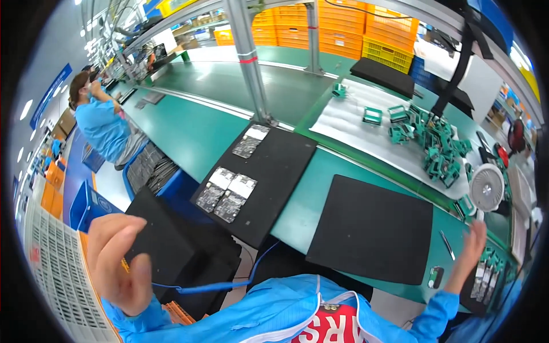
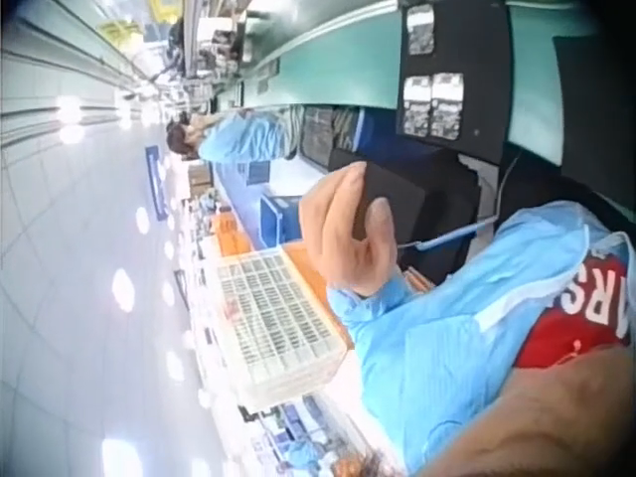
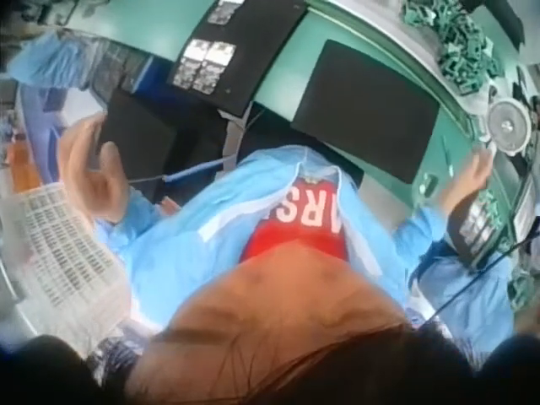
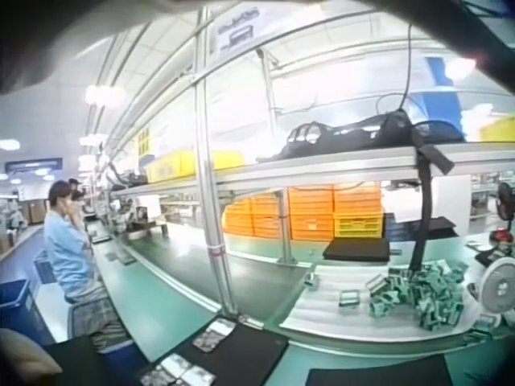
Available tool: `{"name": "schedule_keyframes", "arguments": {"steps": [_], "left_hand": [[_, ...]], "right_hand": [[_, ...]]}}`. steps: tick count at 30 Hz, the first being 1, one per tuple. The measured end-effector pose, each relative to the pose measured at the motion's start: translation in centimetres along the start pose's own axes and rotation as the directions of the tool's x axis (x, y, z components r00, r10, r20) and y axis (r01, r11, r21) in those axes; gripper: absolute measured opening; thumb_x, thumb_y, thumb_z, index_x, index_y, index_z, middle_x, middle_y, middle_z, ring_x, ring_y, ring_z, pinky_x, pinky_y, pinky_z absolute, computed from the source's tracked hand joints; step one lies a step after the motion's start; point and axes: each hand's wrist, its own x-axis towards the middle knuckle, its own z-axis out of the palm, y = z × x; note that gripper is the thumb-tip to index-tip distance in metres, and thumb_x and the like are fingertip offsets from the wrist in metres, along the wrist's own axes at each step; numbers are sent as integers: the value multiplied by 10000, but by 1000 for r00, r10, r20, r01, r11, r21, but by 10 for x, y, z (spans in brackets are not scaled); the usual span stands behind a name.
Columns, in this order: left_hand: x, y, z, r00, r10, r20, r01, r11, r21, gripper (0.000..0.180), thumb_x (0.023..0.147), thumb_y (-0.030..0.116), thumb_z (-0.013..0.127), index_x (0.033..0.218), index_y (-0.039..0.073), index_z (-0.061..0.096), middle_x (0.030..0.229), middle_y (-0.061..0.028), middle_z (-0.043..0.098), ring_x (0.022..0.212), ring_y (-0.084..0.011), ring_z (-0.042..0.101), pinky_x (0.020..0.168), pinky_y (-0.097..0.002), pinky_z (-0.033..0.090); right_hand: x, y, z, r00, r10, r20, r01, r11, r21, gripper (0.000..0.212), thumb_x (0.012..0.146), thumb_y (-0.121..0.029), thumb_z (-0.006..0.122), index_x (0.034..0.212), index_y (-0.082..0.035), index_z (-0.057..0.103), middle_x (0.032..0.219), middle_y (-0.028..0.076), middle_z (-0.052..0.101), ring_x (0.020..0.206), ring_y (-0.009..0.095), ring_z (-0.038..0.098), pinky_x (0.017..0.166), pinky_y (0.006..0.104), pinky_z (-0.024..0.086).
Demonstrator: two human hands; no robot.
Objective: The person assembles green electronic components onto printed circuit boards using tweezers.
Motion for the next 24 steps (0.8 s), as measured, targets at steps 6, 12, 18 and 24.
{"name": "schedule_keyframes", "arguments": {"steps": [6, 12, 18, 24], "left_hand": [[-104, -26, 83, 704, -552, 447, 691, 678, -251, 681, 840, 48, 716, 1459, 17, 435, 1348, -163, 548, 1129, -269, 599, 836, -362, 543], [-188, -16, 207, 93, -604, 791, 539, -638, -551, 614, 1026, 180, 558, 1541, 121, 228, 1400, -99, 528, 1238, -234, 550, 996, -405, 476], [-171, -39, 238, 347, -823, 450, 384, -313, -868, 454, 1029, 71, 477, 1459, 52, 332, 1391, -130, 522, 1251, -242, 539, 1046, -419, 458], [-183, -86, 246, 217, -926, 310, 407, -203, -890, 457, 1036, 82, 433, 1473, 0, 330, 1415, -144, 504, 1278, -231, 513, 1111, -359, 381]], "right_hand": [[-19, -96, 270, 415, -168, 894, 111, 985, 134, 302, 958, -116, 624, 1251, -42, 633, 1174, 72, 678, 1094, 166, 631, 898, 307, 507], [-33, -82, 443, 329, -409, 851, 523, 829, 196, 383, 924, -198, 642, 1266, -29, 619, 1224, 155, 647, 1125, 340, 590, 997, 423, 460], [-76, -65, 526, 339, -322, 884, 726, 687, -28, 472, 904, -306, 646, 1302, -56, 602, 1198, 203, 633, 1097, 402, 553, 962, 468, 459], [-106, -75, 555, 476, -455, 752, 596, 796, 104, 444, 883, -285, 683, 1282, -101, 621, 1166, 174, 610, 1089, 367, 522, 949, 459, 454]]}}
